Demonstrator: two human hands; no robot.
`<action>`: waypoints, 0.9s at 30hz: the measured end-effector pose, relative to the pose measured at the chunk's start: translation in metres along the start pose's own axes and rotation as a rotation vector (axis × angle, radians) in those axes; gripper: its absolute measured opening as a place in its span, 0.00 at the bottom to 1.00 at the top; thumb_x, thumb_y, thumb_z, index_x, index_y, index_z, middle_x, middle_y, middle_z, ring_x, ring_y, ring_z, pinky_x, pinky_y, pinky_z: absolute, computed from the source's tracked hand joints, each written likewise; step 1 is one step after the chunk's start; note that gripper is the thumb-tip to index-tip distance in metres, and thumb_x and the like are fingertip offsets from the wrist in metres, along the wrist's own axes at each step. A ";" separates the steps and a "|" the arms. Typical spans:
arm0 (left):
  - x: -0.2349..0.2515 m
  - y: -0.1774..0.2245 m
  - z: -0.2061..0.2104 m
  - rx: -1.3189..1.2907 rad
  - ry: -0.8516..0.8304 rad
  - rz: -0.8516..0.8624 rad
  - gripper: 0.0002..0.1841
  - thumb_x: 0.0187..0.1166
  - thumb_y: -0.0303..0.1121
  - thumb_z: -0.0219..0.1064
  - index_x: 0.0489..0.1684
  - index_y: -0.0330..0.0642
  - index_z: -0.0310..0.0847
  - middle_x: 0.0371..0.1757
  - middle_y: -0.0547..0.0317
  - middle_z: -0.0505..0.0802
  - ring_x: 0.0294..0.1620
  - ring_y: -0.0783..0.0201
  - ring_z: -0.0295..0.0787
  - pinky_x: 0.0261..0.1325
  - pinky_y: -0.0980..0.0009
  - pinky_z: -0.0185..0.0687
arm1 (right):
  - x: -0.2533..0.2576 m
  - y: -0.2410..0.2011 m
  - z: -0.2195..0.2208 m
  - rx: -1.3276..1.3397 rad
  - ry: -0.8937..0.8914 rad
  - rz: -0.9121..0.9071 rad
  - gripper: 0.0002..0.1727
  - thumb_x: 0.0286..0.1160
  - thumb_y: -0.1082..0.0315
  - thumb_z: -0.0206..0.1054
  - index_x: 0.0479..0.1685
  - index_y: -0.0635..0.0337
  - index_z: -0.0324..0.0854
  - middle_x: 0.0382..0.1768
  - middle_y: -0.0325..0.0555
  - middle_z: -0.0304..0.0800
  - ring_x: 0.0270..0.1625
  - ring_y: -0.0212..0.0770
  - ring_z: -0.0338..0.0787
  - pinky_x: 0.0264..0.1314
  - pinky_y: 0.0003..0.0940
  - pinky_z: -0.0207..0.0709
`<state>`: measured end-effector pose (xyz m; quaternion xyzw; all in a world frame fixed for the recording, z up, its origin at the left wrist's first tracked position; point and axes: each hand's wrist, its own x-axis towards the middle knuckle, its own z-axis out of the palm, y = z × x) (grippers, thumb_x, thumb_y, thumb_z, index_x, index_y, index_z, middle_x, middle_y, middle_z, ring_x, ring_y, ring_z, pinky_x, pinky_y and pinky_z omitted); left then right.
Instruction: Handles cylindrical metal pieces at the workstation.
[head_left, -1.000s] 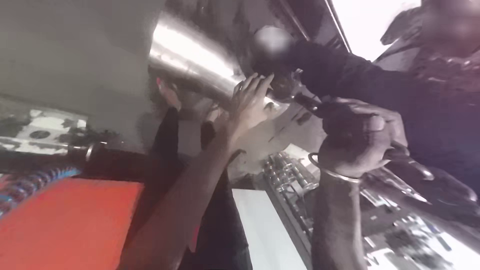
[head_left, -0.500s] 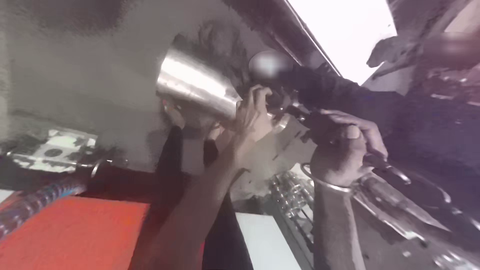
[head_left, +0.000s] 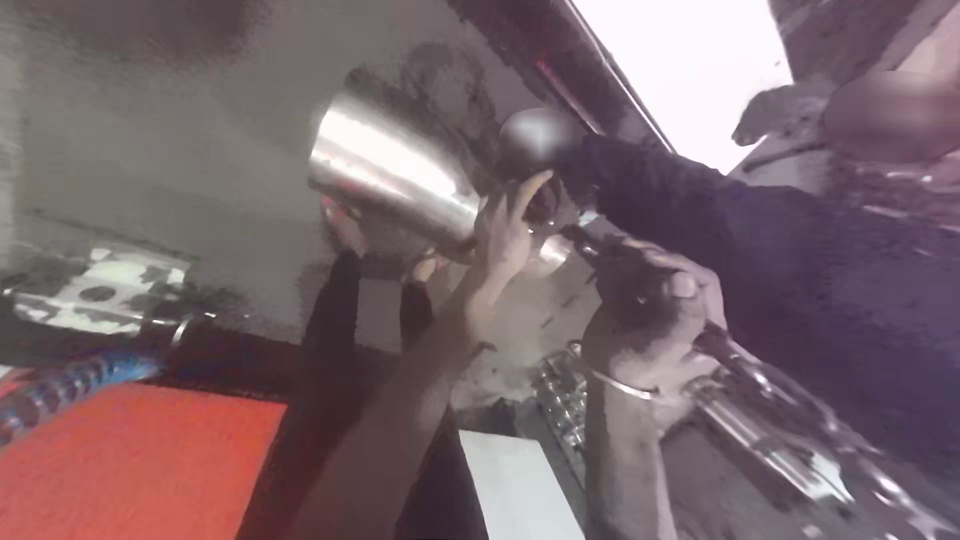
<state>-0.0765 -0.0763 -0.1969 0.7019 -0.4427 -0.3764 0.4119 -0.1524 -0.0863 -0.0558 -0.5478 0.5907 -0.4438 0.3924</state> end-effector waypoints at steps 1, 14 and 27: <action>0.004 -0.001 -0.004 -0.011 -0.026 0.010 0.40 0.51 0.31 0.88 0.74 0.51 0.81 0.56 0.51 0.94 0.53 0.51 0.93 0.56 0.48 0.89 | -0.001 0.000 0.001 0.007 0.019 0.002 0.17 0.87 0.52 0.60 0.48 0.54 0.87 0.43 0.40 0.94 0.46 0.40 0.95 0.47 0.38 0.91; 0.037 0.041 -0.116 0.295 -0.315 0.472 0.34 0.62 0.41 0.78 0.77 0.55 0.82 0.25 0.59 0.93 0.29 0.59 0.90 0.61 0.55 0.82 | 0.006 -0.005 -0.002 -0.100 -0.042 -0.023 0.16 0.89 0.53 0.59 0.48 0.50 0.89 0.43 0.32 0.95 0.46 0.33 0.94 0.51 0.34 0.90; 0.072 0.129 -0.280 -0.518 -0.151 -0.025 0.30 0.63 0.24 0.83 0.70 0.37 0.82 0.62 0.53 0.93 0.58 0.66 0.92 0.63 0.66 0.90 | -0.002 -0.009 -0.042 -0.086 0.096 0.206 0.27 0.87 0.54 0.60 0.75 0.64 0.67 0.53 0.37 0.92 0.50 0.34 0.93 0.56 0.36 0.90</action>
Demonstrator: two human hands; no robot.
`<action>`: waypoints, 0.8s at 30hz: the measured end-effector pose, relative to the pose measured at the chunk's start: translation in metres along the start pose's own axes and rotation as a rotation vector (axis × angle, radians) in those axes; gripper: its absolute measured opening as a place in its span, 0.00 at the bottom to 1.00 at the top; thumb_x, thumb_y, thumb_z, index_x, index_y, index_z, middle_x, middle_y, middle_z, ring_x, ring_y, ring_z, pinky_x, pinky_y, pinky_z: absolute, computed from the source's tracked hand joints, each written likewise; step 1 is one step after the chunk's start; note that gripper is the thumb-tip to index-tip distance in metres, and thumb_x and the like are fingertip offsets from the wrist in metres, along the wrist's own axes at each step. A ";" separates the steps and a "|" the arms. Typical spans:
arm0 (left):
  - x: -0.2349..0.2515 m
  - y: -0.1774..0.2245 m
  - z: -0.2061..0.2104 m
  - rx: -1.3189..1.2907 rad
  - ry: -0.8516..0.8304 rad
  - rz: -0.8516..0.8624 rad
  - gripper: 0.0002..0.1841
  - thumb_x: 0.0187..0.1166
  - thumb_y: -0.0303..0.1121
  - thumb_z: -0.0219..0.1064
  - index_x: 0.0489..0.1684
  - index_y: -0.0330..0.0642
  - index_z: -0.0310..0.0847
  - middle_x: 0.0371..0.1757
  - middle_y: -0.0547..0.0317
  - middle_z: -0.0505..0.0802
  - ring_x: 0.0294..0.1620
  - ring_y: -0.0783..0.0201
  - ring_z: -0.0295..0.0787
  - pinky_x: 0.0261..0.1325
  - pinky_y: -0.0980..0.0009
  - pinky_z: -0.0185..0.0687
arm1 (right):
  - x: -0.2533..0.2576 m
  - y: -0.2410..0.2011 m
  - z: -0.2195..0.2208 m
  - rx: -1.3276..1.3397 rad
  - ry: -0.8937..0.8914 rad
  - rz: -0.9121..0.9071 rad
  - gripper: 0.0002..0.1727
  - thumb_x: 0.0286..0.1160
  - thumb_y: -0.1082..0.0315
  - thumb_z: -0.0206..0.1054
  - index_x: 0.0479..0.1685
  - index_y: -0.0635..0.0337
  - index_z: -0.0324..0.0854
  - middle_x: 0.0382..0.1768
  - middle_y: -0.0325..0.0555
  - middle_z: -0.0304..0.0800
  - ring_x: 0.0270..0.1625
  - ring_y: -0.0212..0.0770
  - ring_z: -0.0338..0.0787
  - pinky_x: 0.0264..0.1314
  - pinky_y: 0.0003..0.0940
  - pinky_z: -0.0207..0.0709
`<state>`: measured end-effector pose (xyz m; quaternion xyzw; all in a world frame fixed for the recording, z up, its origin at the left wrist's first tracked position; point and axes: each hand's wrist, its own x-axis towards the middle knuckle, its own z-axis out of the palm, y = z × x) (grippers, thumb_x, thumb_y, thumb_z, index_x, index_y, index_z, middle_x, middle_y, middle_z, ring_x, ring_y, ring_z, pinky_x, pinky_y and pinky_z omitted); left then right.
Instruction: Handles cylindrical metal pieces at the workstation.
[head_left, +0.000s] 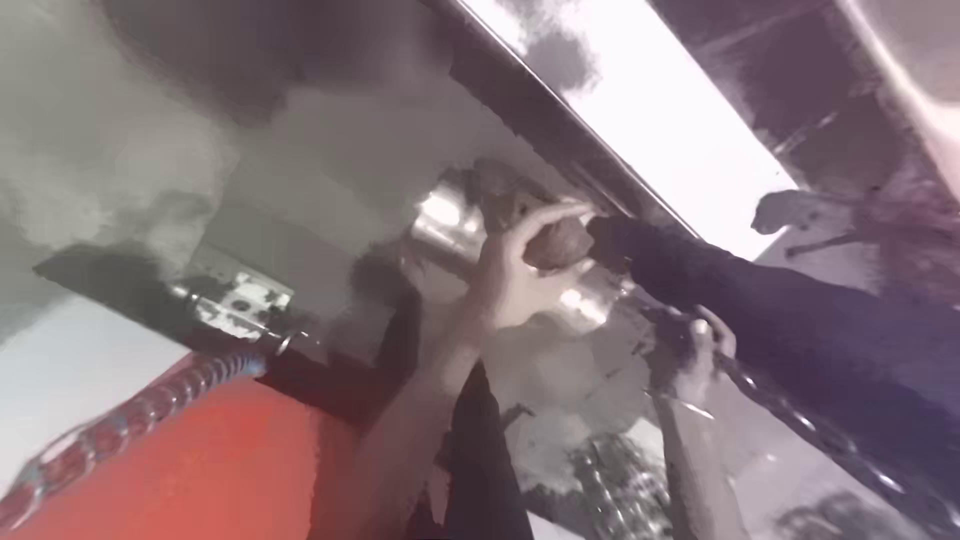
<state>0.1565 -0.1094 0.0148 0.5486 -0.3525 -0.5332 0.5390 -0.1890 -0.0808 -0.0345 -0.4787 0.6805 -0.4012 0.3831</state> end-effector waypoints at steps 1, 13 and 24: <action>-0.010 0.006 -0.003 -0.025 0.030 0.008 0.30 0.62 0.25 0.84 0.68 0.37 0.84 0.59 0.54 0.94 0.57 0.66 0.93 0.62 0.65 0.92 | -0.005 -0.008 -0.001 -0.022 0.043 0.087 0.34 0.87 0.52 0.60 0.84 0.64 0.57 0.56 0.41 0.88 0.51 0.34 0.92 0.56 0.35 0.89; -0.158 0.108 -0.025 -0.020 0.051 0.080 0.36 0.66 0.22 0.77 0.81 0.40 0.74 0.65 0.50 0.91 0.59 0.62 0.92 0.63 0.62 0.91 | -0.159 -0.181 0.068 0.056 -0.536 0.073 0.25 0.86 0.59 0.61 0.71 0.72 0.78 0.66 0.53 0.88 0.66 0.36 0.89 0.71 0.33 0.84; -0.300 0.234 0.002 0.766 -0.239 0.011 0.43 0.75 0.32 0.69 0.95 0.54 0.53 0.72 0.46 0.87 0.71 0.49 0.86 0.78 0.47 0.76 | -0.226 -0.286 0.004 0.200 -1.057 -0.286 0.21 0.72 0.77 0.67 0.64 0.75 0.78 0.56 0.47 0.92 0.59 0.29 0.90 0.67 0.27 0.85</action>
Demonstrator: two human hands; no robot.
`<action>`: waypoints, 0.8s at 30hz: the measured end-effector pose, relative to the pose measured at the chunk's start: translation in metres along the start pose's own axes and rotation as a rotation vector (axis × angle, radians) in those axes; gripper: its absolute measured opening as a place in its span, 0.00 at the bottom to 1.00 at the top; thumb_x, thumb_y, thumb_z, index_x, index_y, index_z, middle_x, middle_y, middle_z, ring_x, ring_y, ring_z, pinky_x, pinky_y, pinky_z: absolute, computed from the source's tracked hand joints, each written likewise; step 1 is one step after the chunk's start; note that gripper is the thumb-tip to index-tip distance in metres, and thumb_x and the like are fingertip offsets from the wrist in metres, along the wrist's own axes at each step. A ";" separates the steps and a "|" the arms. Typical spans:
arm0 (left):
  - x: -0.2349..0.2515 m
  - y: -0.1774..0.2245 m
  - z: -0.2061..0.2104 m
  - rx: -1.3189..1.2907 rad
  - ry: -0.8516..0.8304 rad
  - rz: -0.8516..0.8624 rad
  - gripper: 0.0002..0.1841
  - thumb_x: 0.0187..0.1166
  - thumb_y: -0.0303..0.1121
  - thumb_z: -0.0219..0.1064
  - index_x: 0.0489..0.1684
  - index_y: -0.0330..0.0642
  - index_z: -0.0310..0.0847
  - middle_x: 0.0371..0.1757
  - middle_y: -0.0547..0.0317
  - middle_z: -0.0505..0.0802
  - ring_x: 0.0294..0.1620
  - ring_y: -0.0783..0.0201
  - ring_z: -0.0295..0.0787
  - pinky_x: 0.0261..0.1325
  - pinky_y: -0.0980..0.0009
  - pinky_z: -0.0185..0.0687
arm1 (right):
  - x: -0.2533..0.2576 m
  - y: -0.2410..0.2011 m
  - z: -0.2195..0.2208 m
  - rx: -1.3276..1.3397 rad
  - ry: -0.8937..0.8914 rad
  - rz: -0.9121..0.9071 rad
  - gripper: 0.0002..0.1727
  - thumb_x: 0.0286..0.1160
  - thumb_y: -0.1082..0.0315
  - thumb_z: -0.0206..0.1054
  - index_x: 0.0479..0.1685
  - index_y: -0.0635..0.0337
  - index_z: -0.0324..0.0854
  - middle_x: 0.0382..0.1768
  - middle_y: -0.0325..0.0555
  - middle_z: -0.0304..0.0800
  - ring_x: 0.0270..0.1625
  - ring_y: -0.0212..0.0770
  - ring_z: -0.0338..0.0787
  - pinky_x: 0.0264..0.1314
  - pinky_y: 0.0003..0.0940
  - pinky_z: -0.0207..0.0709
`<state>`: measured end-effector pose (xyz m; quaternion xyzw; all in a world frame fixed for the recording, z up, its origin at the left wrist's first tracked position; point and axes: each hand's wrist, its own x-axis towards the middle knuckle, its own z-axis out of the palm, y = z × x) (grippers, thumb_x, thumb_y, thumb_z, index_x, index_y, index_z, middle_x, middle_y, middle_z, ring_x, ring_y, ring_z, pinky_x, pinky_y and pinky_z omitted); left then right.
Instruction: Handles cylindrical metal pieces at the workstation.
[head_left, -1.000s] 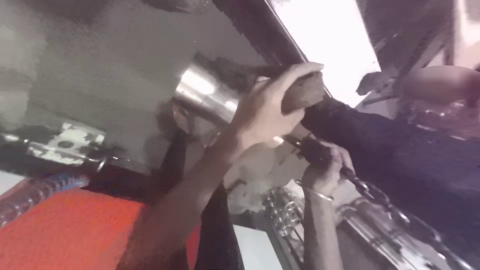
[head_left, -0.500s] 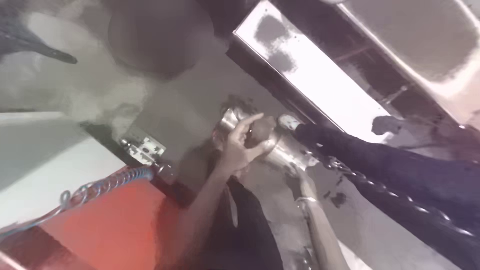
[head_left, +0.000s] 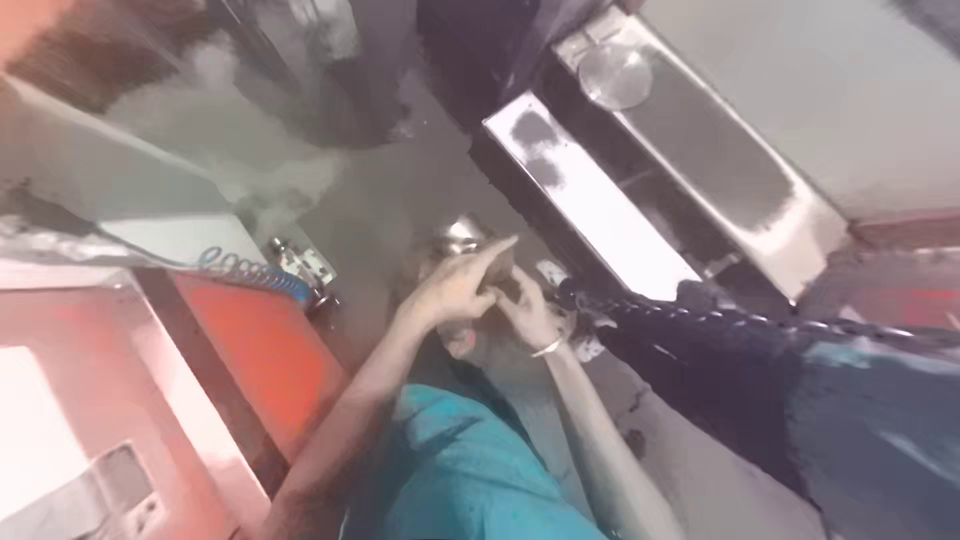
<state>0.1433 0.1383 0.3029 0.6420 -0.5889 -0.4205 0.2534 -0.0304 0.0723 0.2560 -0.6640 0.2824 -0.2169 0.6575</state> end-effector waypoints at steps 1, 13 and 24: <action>-0.008 0.007 -0.006 0.015 -0.019 0.012 0.45 0.73 0.31 0.71 0.95 0.53 0.52 0.73 0.44 0.87 0.71 0.48 0.86 0.77 0.46 0.76 | -0.004 -0.008 0.003 0.002 -0.017 0.006 0.22 0.70 0.77 0.69 0.64 0.74 0.78 0.55 0.46 0.92 0.58 0.28 0.91 0.66 0.26 0.85; -0.026 0.046 0.003 0.061 -0.262 -0.030 0.39 0.83 0.45 0.67 0.95 0.62 0.51 0.60 0.41 0.92 0.57 0.43 0.91 0.66 0.40 0.81 | -0.071 -0.033 0.006 -0.023 0.112 0.207 0.23 0.57 0.71 0.81 0.56 0.63 0.86 0.45 0.42 0.96 0.49 0.31 0.94 0.59 0.31 0.88; 0.002 0.030 -0.062 0.097 -0.391 0.176 0.46 0.76 0.37 0.71 0.97 0.63 0.47 0.62 0.38 0.90 0.57 0.40 0.90 0.62 0.36 0.81 | -0.037 -0.060 0.030 -0.014 0.230 0.220 0.14 0.62 0.70 0.80 0.47 0.62 0.88 0.39 0.38 0.95 0.44 0.29 0.94 0.55 0.30 0.88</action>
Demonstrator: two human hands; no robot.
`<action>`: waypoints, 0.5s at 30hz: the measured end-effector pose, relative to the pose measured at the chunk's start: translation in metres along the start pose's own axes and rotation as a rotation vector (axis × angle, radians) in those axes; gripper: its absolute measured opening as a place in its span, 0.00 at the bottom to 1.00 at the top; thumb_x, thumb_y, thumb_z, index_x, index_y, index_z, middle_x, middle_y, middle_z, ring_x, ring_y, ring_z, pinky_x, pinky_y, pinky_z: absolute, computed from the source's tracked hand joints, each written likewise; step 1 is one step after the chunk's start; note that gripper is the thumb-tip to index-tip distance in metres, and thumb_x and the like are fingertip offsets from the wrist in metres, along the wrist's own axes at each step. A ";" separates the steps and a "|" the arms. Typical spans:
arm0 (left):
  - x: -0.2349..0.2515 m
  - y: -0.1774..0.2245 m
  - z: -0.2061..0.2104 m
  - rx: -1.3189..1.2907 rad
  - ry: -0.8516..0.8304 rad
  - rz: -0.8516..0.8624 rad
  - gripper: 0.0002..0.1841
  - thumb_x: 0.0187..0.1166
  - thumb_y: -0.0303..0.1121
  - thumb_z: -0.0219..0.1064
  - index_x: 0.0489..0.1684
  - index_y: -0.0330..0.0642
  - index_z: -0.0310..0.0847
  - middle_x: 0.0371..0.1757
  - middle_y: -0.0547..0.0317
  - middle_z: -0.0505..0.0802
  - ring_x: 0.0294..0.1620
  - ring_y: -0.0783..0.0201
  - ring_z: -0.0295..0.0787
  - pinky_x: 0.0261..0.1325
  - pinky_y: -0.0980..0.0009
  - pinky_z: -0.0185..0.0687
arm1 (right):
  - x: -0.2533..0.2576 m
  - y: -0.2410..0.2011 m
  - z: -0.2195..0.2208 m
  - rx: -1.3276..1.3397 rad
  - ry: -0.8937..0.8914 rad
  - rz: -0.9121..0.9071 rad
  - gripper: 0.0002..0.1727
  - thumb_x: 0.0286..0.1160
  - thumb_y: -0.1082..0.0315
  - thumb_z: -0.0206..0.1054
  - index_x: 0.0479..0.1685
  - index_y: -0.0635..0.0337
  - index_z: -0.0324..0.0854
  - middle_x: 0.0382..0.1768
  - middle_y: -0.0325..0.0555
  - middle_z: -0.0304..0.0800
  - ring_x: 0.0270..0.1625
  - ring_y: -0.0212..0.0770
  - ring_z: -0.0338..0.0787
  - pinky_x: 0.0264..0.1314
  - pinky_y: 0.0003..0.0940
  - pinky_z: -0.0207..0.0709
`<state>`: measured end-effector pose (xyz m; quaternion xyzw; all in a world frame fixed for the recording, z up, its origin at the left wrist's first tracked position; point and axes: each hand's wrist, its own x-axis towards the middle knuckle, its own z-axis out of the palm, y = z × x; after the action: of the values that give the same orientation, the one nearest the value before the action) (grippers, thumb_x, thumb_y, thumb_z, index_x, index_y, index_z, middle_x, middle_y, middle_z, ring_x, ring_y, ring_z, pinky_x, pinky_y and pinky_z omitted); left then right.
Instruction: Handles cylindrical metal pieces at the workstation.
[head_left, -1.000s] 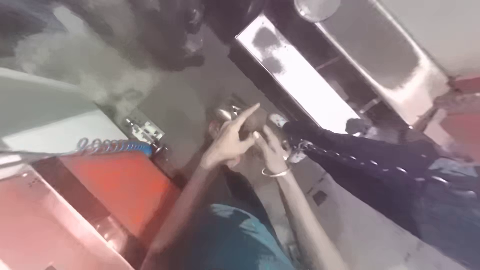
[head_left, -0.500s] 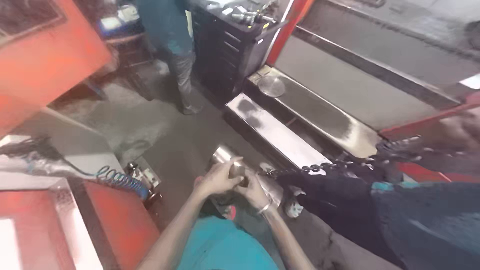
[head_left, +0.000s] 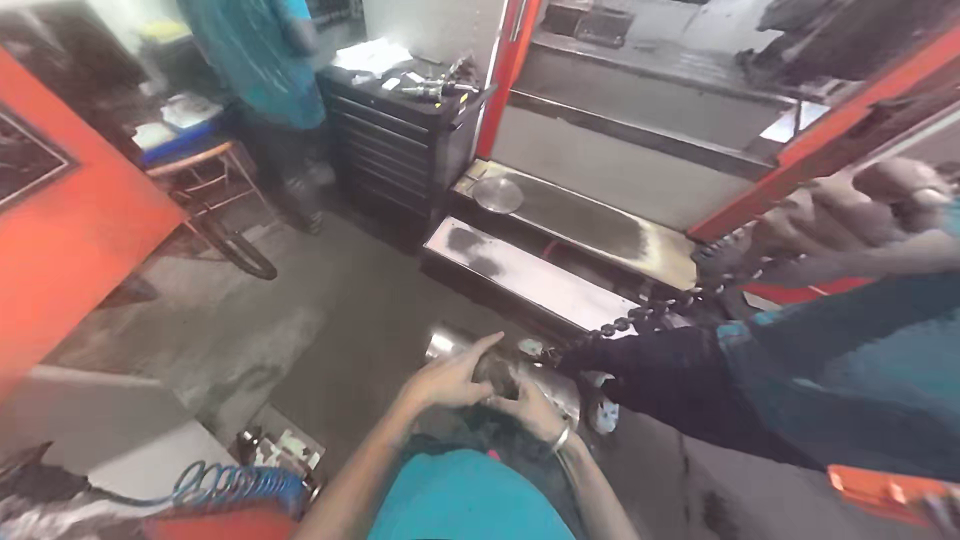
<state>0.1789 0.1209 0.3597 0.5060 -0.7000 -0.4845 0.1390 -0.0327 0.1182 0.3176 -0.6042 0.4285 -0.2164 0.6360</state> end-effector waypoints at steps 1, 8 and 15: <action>0.003 -0.003 -0.005 0.006 -0.001 0.008 0.45 0.76 0.38 0.72 0.96 0.63 0.49 0.66 0.41 0.89 0.60 0.41 0.90 0.65 0.37 0.81 | 0.002 -0.003 0.003 -0.019 0.049 -0.012 0.14 0.63 0.69 0.80 0.46 0.61 0.88 0.38 0.38 0.95 0.43 0.29 0.93 0.53 0.29 0.88; 0.004 -0.063 -0.057 -0.174 0.148 0.053 0.36 0.71 0.28 0.74 0.85 0.55 0.70 0.63 0.51 0.91 0.48 0.58 0.93 0.53 0.53 0.90 | -0.040 0.010 -0.034 -0.017 0.511 -0.061 0.17 0.70 0.64 0.76 0.53 0.66 0.85 0.43 0.44 0.96 0.47 0.35 0.95 0.58 0.36 0.90; 0.008 -0.195 -0.142 0.136 0.418 -0.096 0.26 0.77 0.27 0.70 0.77 0.42 0.79 0.69 0.39 0.88 0.69 0.41 0.86 0.73 0.36 0.75 | -0.172 0.041 -0.061 0.345 0.855 -0.034 0.27 0.72 0.33 0.69 0.45 0.49 0.87 0.33 0.34 0.94 0.33 0.33 0.93 0.42 0.32 0.90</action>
<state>0.3848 0.0341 0.2678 0.6365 -0.6621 -0.3267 0.2231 -0.1841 0.2261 0.3335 -0.3529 0.5999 -0.5248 0.4900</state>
